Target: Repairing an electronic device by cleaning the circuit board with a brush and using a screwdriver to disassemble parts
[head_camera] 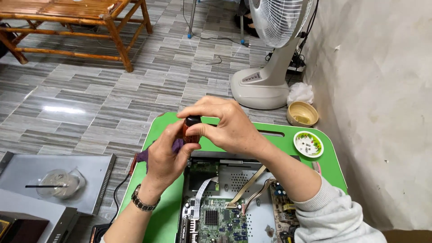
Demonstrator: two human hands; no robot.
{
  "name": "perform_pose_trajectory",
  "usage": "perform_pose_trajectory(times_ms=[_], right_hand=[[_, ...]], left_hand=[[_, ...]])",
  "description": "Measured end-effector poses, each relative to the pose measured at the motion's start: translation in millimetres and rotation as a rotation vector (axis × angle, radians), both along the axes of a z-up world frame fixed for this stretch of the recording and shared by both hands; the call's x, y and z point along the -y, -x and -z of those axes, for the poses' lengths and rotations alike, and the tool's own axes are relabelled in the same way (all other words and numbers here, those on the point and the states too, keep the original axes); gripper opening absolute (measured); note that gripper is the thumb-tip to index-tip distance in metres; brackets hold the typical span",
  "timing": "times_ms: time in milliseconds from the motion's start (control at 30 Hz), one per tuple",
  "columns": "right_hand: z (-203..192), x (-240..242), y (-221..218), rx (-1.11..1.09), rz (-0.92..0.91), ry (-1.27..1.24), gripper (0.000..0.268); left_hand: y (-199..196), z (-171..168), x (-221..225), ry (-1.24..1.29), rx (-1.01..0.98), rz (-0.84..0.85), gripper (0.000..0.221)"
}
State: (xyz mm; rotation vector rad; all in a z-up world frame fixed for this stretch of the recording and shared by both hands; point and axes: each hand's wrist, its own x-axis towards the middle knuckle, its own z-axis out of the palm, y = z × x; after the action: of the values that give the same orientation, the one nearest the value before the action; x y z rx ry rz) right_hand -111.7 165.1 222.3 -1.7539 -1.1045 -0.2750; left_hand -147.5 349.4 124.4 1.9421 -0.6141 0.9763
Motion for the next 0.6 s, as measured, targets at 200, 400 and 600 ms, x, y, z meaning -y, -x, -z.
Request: perform_pose_trajectory(times_ms=[200, 400, 600], right_hand=[[-26, 1, 19, -0.06, -0.221, 0.096, 0.026], [-27, 4, 17, 0.007, -0.191, 0.249, 0.04], [-21, 0, 19, -0.119, 0.029, 0.121, 0.043]], left_hand=[[9, 11, 2, 0.088, -0.172, 0.12, 0.061], [9, -3, -9, 0.009, -0.444, 0.367, 0.048], [7, -3, -12, 0.162, -0.477, 0.499, 0.043]])
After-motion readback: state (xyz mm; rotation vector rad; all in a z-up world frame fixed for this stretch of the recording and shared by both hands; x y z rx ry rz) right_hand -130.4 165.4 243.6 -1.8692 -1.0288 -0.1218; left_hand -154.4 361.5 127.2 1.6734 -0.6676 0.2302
